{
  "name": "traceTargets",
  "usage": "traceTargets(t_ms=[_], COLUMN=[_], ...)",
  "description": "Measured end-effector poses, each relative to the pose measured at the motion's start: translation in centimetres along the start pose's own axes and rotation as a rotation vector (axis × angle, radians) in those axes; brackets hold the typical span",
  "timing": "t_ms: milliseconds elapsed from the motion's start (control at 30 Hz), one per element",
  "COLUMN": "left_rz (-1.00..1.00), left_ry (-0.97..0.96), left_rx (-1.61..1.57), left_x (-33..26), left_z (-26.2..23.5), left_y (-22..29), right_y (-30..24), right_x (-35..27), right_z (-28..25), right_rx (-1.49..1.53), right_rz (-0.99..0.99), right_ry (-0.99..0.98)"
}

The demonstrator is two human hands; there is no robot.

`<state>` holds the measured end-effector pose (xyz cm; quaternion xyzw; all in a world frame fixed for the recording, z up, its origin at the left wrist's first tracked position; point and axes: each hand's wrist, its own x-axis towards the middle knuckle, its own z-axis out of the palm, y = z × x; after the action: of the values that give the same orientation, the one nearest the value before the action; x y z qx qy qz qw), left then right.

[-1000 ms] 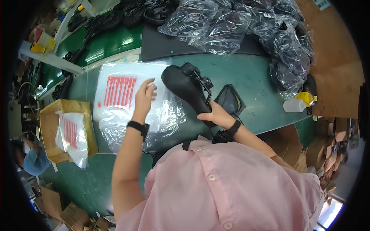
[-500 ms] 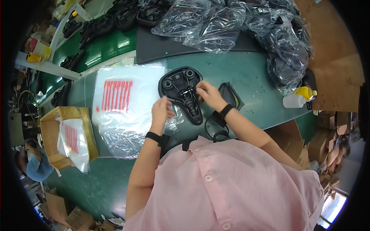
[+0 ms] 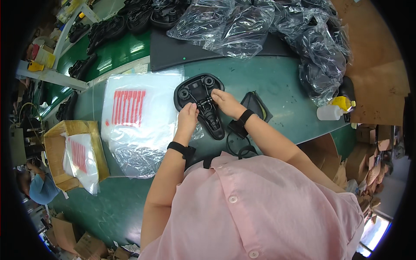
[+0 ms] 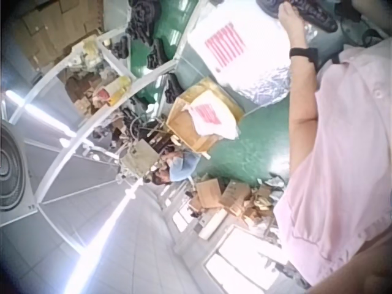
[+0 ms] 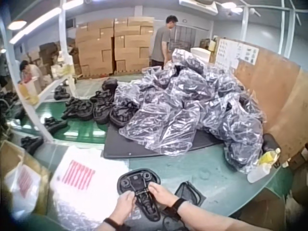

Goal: The person repeatedly picks up black bicycle seats from a pile, wipes them with a cloth, and places them into clear plastic bags on a green workbench. The person handles the seats one at a time, turning them over to clean different sides before bagging them.

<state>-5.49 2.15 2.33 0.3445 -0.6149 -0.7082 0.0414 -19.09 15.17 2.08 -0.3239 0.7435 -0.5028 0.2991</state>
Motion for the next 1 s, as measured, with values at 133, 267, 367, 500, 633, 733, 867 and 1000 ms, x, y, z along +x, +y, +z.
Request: traceTargets(t_ms=[133, 267, 367, 500, 633, 733, 867, 1000], left_rz=[0.177, 0.313, 0.376, 0.249, 0.134, 0.143, 0.095, 0.175], left_ry=[0.122, 0.166, 0.127, 0.107, 0.383, 0.486, 0.495, 0.513], left_rx=[0.257, 0.404, 0.372, 0.15, -0.025, 0.003, -0.329, 0.189], left_x=[0.7, 0.3, 0.5, 0.0, 0.4, 0.8, 0.6, 0.8], left_z=[0.2, 0.6, 0.0, -3.4, -11.3, -14.5, -14.8, -14.8], left_y=[-1.5, -0.9, -1.3, -0.8, -1.3, -1.3, 0.5, -0.9], right_y=[-0.1, 0.1, -0.1, -0.8, 1.6, 1.1, 0.8, 3.7], right_x=[0.3, 0.6, 0.2, -2.1, -5.2, -5.6, -4.0, -3.4], right_z=[0.4, 0.6, 0.3, -1.5, -2.0, 1.5, 4.0, 4.6], right_rx=[0.048, 0.088, 0.411, 0.522, -0.263, -0.391, -0.261, 0.05], right_rz=[0.147, 0.188, 0.369, 0.447, 0.406, 0.348, 0.427, 0.372], right_ry=[-0.004, 0.027, -0.034, -0.006, -0.152, -0.103, -0.016, -0.019])
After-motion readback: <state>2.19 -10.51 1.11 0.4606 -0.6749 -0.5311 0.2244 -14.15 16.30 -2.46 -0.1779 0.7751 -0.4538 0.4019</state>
